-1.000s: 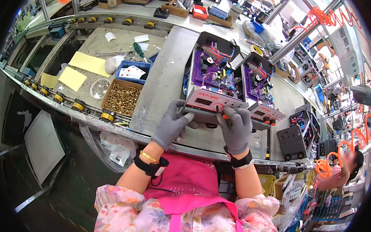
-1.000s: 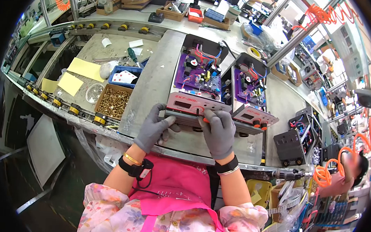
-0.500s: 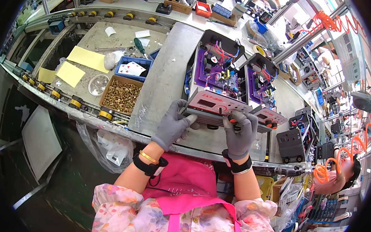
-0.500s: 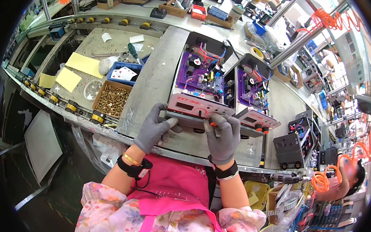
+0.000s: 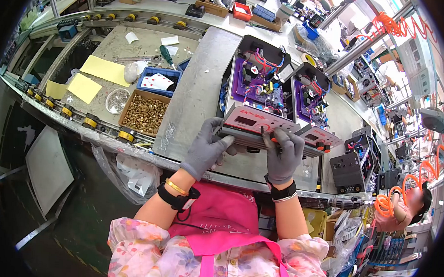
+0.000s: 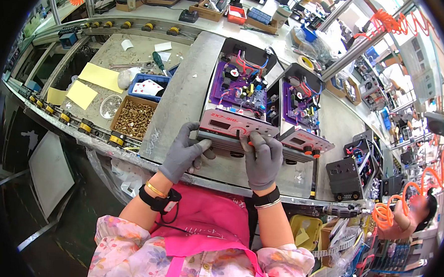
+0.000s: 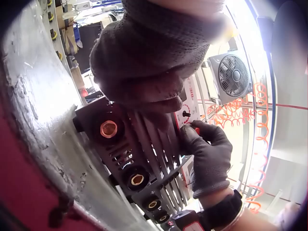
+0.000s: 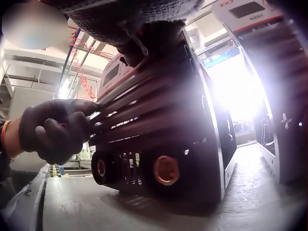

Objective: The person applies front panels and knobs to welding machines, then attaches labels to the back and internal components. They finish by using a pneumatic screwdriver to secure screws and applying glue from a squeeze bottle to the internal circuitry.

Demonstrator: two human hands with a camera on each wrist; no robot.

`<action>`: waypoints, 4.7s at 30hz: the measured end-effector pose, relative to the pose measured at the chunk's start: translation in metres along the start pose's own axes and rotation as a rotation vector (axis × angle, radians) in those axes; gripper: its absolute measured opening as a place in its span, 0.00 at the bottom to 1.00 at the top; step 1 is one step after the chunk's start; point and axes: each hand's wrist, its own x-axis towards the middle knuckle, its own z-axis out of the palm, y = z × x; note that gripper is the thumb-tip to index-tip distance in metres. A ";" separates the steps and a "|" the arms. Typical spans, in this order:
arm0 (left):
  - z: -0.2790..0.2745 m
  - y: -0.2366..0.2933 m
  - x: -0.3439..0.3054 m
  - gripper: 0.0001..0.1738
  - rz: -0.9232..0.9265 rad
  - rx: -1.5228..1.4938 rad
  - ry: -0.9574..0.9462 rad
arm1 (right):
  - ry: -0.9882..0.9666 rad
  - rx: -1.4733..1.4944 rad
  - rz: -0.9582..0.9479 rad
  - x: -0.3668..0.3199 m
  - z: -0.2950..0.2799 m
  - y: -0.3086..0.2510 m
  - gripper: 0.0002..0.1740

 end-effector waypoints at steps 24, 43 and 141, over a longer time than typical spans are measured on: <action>0.027 -0.017 -0.057 0.20 -0.094 -0.471 -0.283 | -0.521 0.525 0.107 0.006 -0.053 -0.057 0.31; -0.005 -0.030 0.006 0.40 0.337 0.631 0.221 | -0.234 -0.112 -0.116 0.041 -0.020 -0.029 0.18; -0.093 -0.011 -0.025 0.34 0.245 0.354 0.733 | -0.680 0.920 0.305 -0.022 -0.033 0.068 0.48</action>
